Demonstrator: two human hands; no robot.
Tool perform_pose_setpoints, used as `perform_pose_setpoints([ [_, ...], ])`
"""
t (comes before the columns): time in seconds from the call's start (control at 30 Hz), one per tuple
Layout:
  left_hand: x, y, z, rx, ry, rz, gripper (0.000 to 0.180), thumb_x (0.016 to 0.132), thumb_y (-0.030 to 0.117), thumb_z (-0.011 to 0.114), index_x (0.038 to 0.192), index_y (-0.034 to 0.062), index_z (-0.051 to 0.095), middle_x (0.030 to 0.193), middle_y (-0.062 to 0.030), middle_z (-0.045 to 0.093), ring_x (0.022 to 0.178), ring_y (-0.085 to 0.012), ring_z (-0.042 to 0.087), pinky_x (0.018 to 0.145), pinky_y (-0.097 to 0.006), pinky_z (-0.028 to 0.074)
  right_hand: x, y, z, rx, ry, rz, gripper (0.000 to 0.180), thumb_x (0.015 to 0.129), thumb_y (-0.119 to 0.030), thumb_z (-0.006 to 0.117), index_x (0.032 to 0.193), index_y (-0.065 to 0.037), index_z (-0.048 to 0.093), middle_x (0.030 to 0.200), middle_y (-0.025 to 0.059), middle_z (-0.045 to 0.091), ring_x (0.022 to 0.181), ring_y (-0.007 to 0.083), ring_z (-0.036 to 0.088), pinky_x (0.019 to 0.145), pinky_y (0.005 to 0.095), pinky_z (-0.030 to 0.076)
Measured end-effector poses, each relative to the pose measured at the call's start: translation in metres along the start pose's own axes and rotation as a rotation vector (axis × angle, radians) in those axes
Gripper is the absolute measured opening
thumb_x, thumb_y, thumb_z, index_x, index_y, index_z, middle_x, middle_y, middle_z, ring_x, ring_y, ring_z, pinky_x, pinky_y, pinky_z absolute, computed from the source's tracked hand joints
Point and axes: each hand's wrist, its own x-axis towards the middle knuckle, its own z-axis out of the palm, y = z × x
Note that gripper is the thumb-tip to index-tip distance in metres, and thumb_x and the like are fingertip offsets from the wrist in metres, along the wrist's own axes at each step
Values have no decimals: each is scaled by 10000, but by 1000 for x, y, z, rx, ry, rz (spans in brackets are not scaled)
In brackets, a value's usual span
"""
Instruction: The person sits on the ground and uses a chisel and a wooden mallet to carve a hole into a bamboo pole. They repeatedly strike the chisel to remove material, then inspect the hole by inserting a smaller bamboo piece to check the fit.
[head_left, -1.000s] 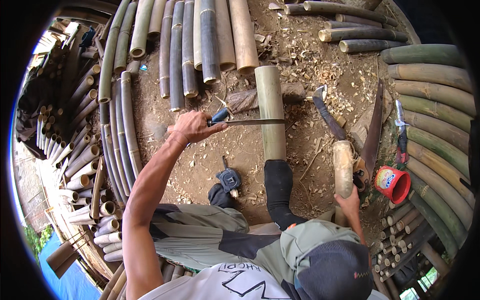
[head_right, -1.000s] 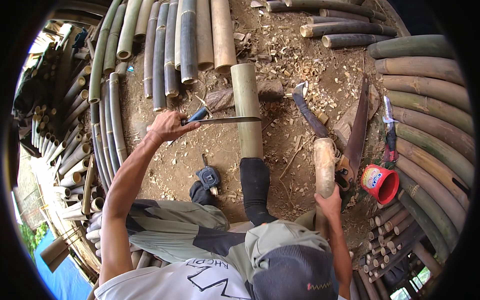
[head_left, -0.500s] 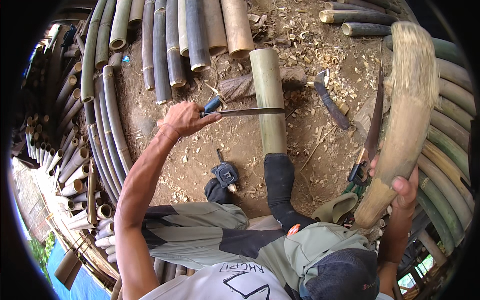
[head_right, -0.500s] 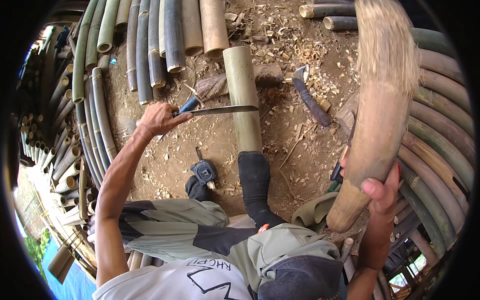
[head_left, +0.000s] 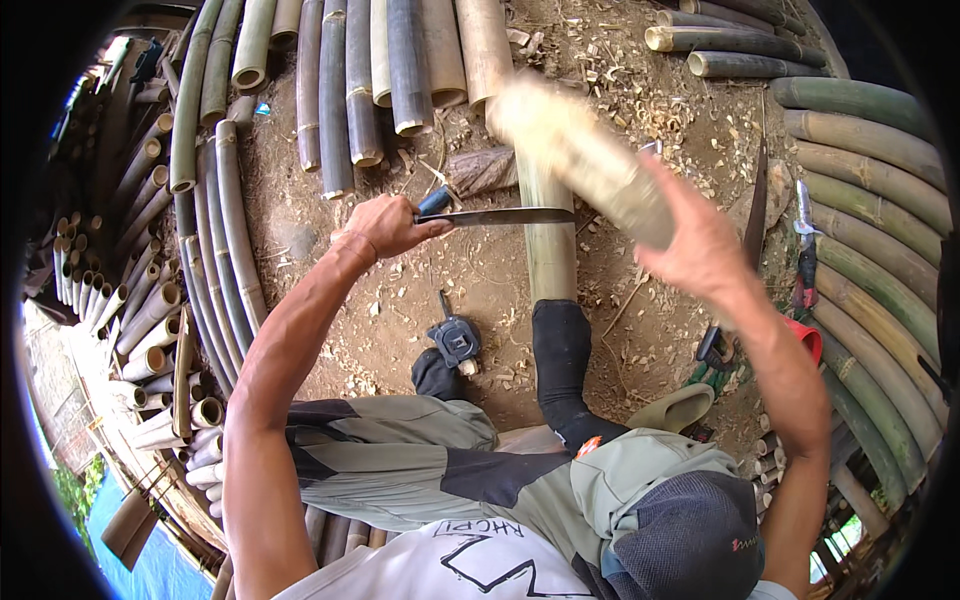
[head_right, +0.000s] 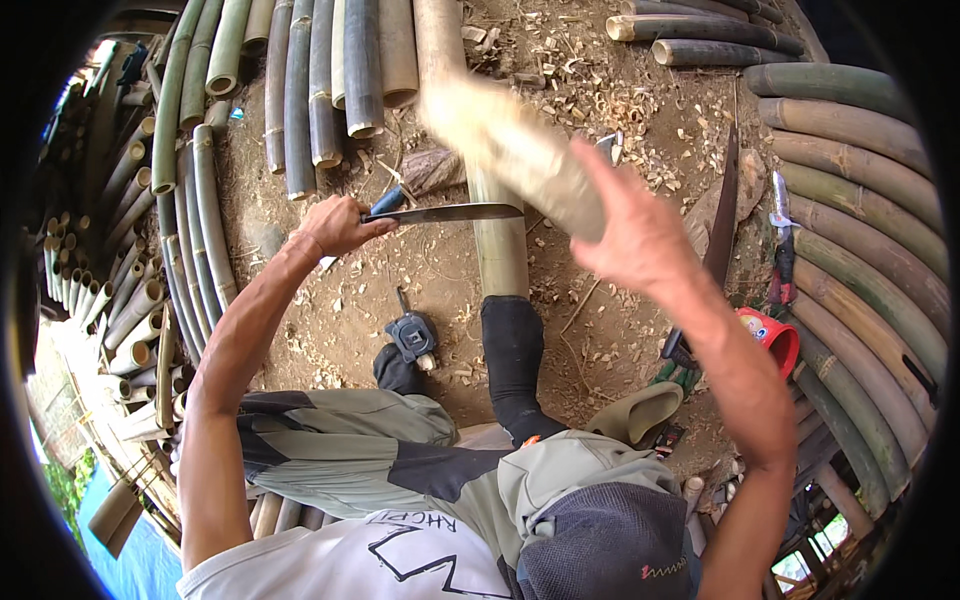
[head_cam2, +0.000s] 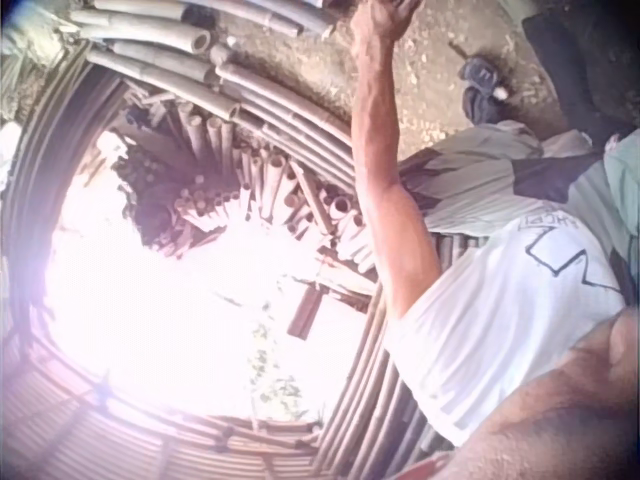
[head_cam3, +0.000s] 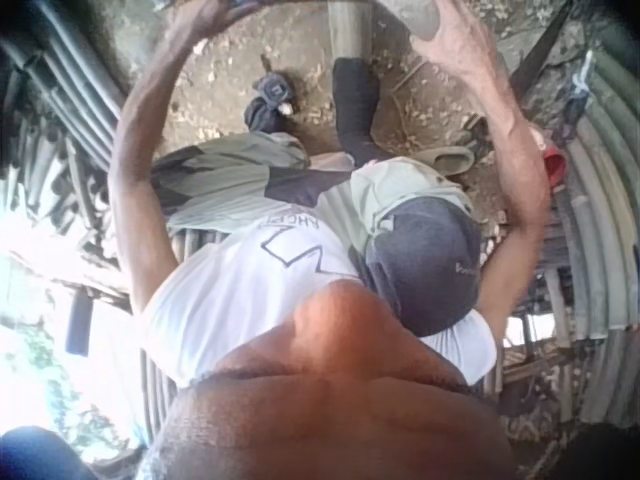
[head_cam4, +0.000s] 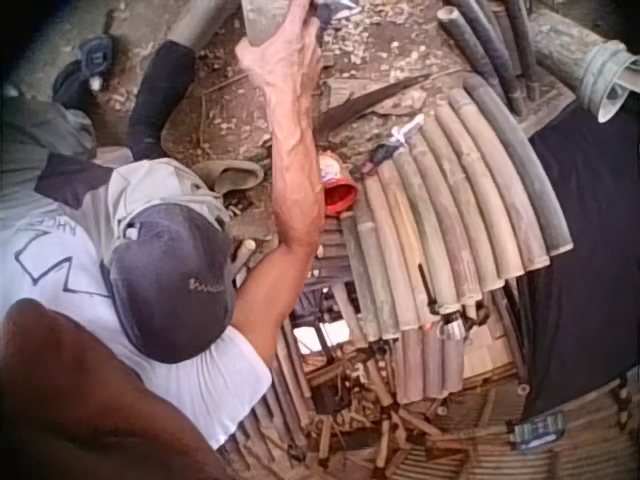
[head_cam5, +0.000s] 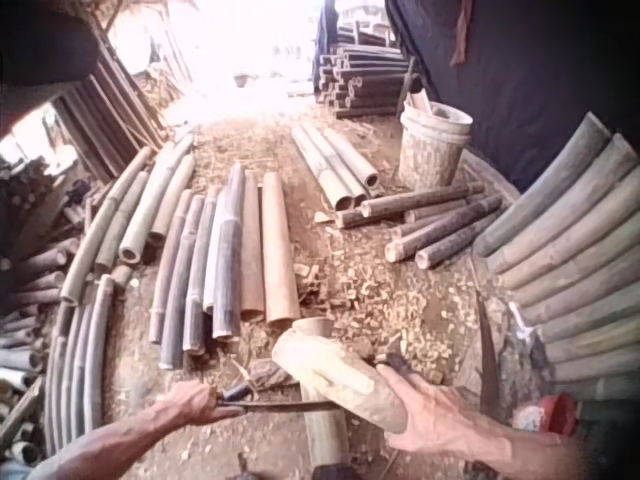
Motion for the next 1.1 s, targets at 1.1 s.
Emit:
perform_pose_setpoints([
  [1.1,14,21,-79,36,157,159,615,828,724,595,747,115,617,471,72,348,395,-60,294,346,-260,248,-72,34,-39,899,678,-175,729,799,-171,705,1410,4,347,1208,169,564,995,255,638,845,381,541],
])
